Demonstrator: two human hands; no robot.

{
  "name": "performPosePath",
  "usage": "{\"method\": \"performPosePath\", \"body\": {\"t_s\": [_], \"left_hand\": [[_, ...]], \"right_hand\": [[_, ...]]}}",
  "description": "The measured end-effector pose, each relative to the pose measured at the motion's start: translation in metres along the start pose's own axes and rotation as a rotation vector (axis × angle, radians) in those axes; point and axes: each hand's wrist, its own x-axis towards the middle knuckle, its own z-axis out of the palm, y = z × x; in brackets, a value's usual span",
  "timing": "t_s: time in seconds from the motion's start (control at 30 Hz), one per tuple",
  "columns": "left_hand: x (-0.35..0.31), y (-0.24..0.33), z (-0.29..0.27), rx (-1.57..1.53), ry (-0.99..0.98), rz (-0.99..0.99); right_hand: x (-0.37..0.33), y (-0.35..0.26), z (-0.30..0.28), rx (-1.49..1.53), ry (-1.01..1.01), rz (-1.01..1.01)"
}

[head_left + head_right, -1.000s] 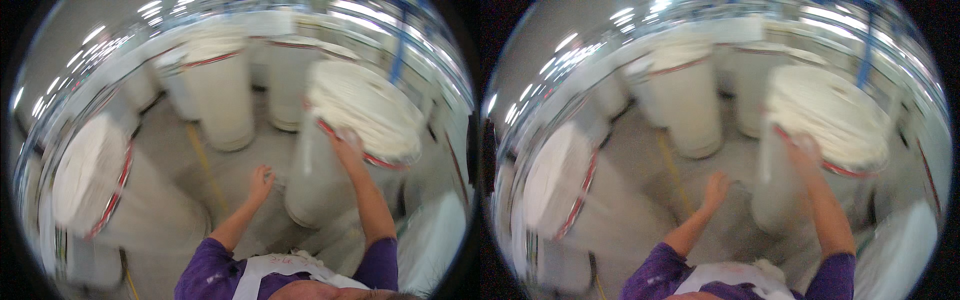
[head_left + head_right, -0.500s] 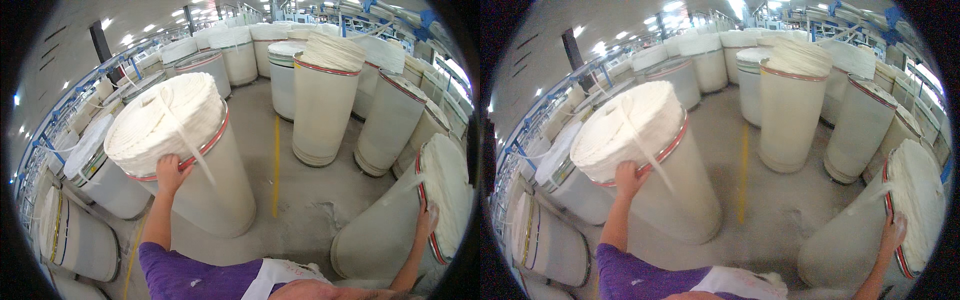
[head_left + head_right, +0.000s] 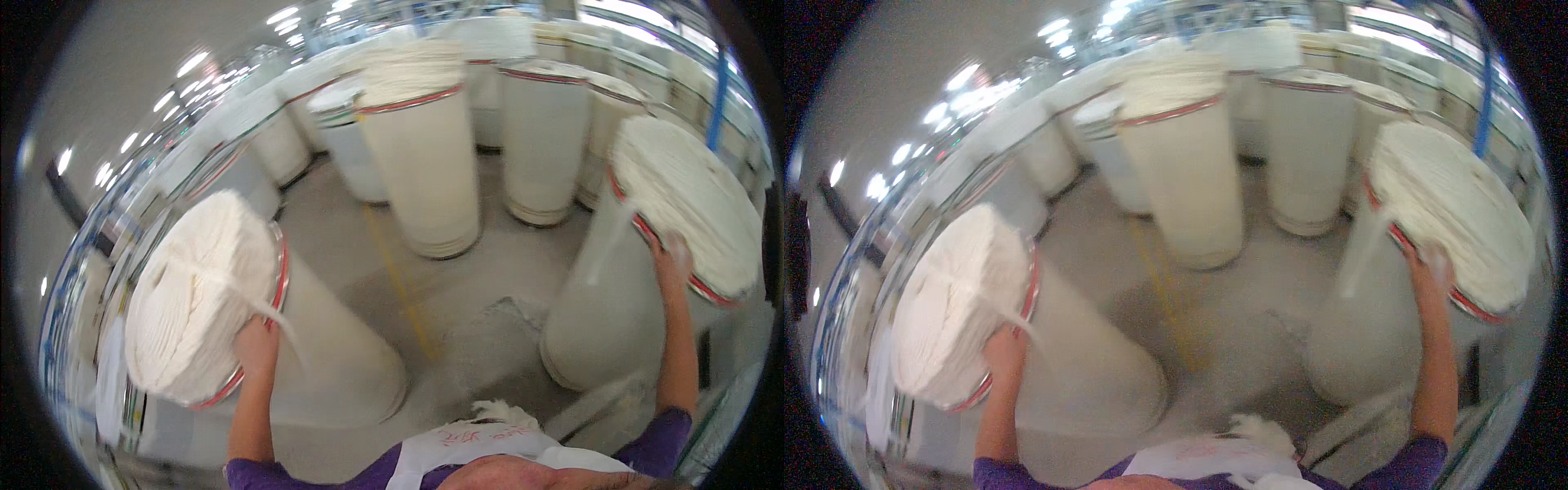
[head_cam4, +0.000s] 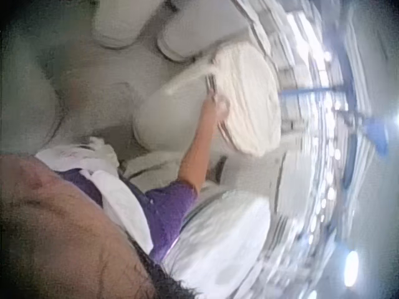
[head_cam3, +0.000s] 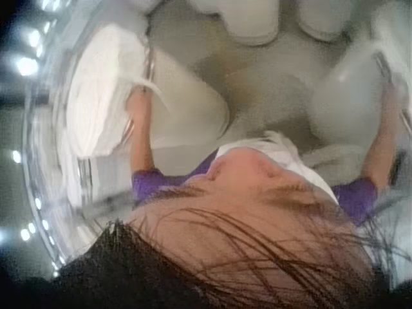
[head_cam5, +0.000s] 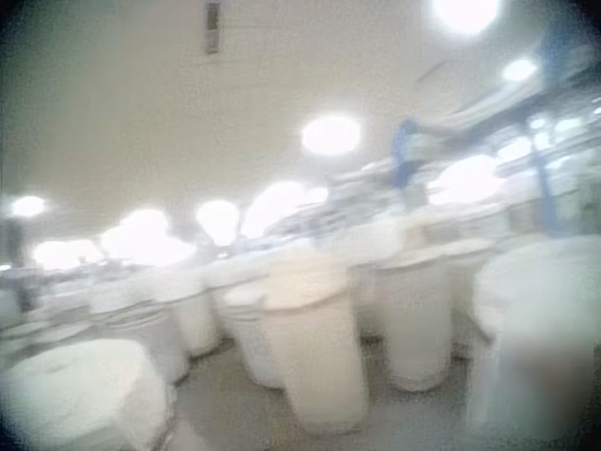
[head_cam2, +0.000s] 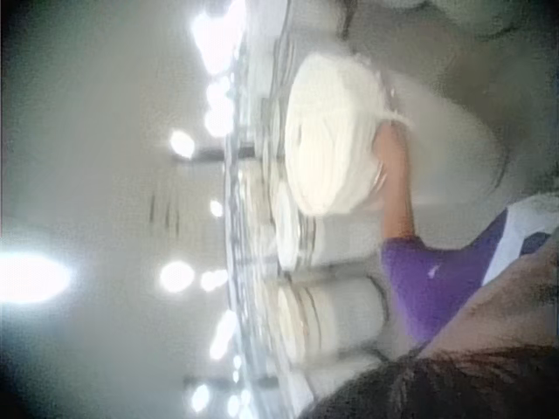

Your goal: The person pulls and arranges white textile roving from large cylindrical containers, then feeds the roving into a processing machine. The person uses both hands to guide the material through rollers and adjusts the machine components during operation.

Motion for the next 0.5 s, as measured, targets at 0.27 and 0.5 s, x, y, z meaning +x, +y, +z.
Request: {"method": "performPosePath", "body": {"t_s": [0.27, 0.5], "left_hand": [[0.133, 0.064, 0.065, 0.069, -0.027, 0.347], [0.134, 0.137, 0.064, 0.109, -0.098, 0.47]], "right_hand": [[0.007, -0.034, -0.053, 0.105, -0.188, 0.02], [0.005, -0.024, -0.051, 0.035, -0.175, -0.063]]}}
